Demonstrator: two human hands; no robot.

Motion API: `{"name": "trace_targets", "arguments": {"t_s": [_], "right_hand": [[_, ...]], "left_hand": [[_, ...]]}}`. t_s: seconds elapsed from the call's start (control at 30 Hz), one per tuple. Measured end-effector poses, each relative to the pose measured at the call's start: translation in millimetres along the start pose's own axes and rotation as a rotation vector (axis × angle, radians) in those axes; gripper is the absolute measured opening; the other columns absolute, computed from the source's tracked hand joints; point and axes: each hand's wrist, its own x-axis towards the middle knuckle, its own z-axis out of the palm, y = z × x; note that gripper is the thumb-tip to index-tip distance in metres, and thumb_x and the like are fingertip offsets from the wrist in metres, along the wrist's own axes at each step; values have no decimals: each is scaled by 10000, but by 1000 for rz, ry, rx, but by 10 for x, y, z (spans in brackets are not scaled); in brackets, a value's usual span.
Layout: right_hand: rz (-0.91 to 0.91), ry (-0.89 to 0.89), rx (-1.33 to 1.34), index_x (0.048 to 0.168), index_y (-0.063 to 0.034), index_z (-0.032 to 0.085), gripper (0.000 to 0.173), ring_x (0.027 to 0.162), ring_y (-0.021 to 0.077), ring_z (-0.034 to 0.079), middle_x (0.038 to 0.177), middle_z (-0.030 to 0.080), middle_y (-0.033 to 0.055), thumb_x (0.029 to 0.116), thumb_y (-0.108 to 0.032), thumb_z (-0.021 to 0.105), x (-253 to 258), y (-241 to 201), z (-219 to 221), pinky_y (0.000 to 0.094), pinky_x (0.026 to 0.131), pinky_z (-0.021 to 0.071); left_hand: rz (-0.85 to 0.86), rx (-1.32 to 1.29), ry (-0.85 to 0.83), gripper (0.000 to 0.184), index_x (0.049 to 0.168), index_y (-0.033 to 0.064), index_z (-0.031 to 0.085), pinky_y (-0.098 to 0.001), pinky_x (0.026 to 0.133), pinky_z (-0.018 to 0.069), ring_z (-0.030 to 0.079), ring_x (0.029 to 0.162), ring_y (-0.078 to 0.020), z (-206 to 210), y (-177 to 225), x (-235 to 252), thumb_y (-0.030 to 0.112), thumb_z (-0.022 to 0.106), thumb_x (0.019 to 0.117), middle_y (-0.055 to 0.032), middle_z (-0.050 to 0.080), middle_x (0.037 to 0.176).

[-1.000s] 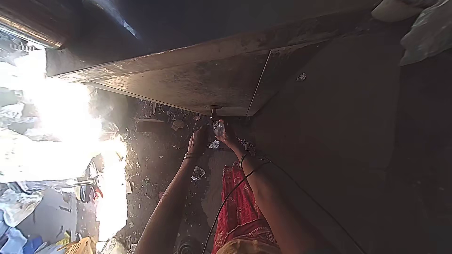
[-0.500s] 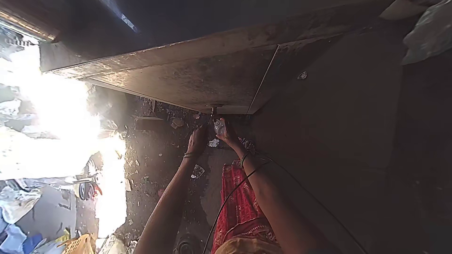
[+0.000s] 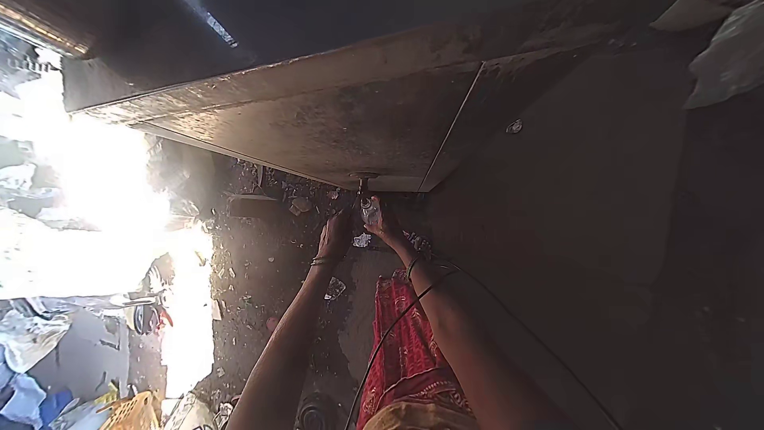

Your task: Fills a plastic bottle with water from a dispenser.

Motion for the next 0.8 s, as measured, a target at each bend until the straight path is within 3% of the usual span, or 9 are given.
{"name": "trace_targets", "arguments": {"t_s": [0.43,0.8], "right_hand": [[-29,28,57,1492,-20,447,965,1351,440,493,1466,496,276,670,-121,942,-70,28,17,565,1122,424],[-13,39,-16,1471,15,457,962,1343,436,507,1457,498,288,652,-116,946,-33,-17,-8,541,1119,440]], "left_hand": [[29,-15,18,294,1289,68,633,-577,906,532,692,971,-347,6,-20,-19,165,434,1096,-165,713,1034],[20,-32,30,336,1345,86,618,-580,898,534,695,950,-340,41,-43,2,210,411,1111,-164,717,1025]]}}
